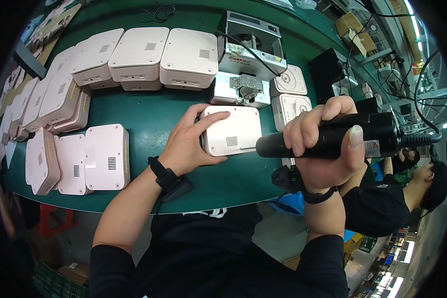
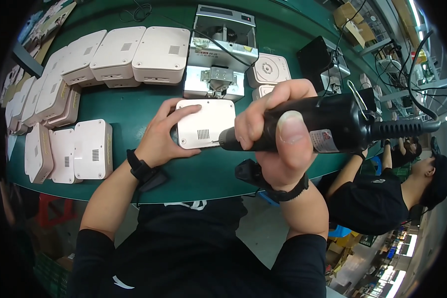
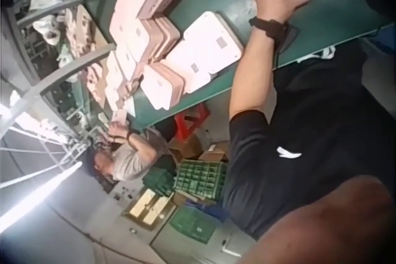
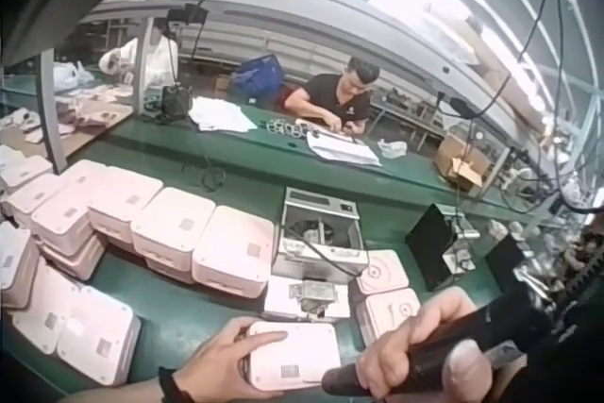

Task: The person picks up a pink electronic device, turns it over, and uses a power screwdriver to drive screws into the back panel before setting it aside and repeating the process.

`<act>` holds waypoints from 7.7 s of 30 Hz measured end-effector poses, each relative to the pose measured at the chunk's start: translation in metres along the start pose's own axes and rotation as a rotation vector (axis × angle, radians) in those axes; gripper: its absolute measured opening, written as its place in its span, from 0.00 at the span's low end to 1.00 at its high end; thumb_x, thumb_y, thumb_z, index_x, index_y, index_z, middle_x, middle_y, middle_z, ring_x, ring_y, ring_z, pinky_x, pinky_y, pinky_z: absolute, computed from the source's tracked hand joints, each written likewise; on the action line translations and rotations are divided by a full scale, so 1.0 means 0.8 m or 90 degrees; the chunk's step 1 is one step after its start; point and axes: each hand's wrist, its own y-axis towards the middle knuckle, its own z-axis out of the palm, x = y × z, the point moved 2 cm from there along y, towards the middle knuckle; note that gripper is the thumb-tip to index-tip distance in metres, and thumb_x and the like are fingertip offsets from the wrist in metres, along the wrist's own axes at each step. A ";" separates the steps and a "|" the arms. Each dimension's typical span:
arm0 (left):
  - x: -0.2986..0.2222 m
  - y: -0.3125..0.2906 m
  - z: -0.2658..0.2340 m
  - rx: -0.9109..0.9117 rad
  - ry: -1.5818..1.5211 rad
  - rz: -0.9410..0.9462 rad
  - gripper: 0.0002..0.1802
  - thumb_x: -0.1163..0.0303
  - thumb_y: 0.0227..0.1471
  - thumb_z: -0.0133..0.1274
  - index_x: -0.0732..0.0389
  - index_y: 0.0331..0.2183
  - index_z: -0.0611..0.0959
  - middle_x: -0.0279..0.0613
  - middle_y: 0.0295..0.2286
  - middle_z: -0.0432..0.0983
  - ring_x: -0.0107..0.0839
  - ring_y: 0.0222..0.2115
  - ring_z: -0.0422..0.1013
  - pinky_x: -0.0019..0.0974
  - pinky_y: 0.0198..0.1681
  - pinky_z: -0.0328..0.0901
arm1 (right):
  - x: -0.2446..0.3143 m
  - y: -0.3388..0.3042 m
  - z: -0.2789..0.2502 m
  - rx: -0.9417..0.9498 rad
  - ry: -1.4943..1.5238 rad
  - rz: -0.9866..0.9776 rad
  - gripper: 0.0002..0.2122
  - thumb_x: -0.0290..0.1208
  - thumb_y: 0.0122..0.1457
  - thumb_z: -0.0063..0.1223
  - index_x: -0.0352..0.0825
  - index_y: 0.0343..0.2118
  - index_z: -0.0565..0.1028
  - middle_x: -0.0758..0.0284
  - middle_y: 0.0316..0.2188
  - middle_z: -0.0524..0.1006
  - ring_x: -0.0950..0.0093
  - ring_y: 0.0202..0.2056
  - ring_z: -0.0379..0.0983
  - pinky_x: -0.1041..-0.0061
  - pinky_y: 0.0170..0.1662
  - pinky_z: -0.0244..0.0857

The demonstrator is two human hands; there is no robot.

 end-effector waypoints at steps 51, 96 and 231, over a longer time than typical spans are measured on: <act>-0.053 -0.121 -0.031 -0.167 0.192 -0.055 0.49 0.67 0.24 0.76 0.58 0.54 0.74 0.52 0.53 0.64 0.45 0.51 0.68 0.42 0.54 0.64 | -0.056 -0.064 -0.050 -0.047 -0.028 -0.080 0.20 0.51 0.60 0.48 0.36 0.40 0.63 0.65 0.22 0.70 0.74 0.20 0.66 0.70 0.27 0.64; -0.087 -0.031 0.011 -0.079 -0.074 0.125 0.06 0.73 0.45 0.64 0.60 0.31 0.88 0.40 0.27 0.83 0.34 0.29 0.79 0.34 0.37 0.70 | 0.073 -0.051 0.010 -0.028 0.084 -0.227 0.25 0.55 0.56 0.56 0.37 0.38 0.62 0.69 0.17 0.68 0.78 0.13 0.65 0.77 0.17 0.63; -0.154 0.266 0.264 0.395 -0.565 -0.492 0.41 0.38 0.58 0.42 0.64 0.57 0.67 0.54 0.53 0.69 0.49 0.50 0.71 0.52 0.46 0.74 | 0.148 -0.279 -0.086 -0.180 0.232 -0.042 0.23 0.44 0.51 0.66 0.30 0.35 0.67 0.62 0.19 0.72 0.69 0.18 0.70 0.68 0.24 0.65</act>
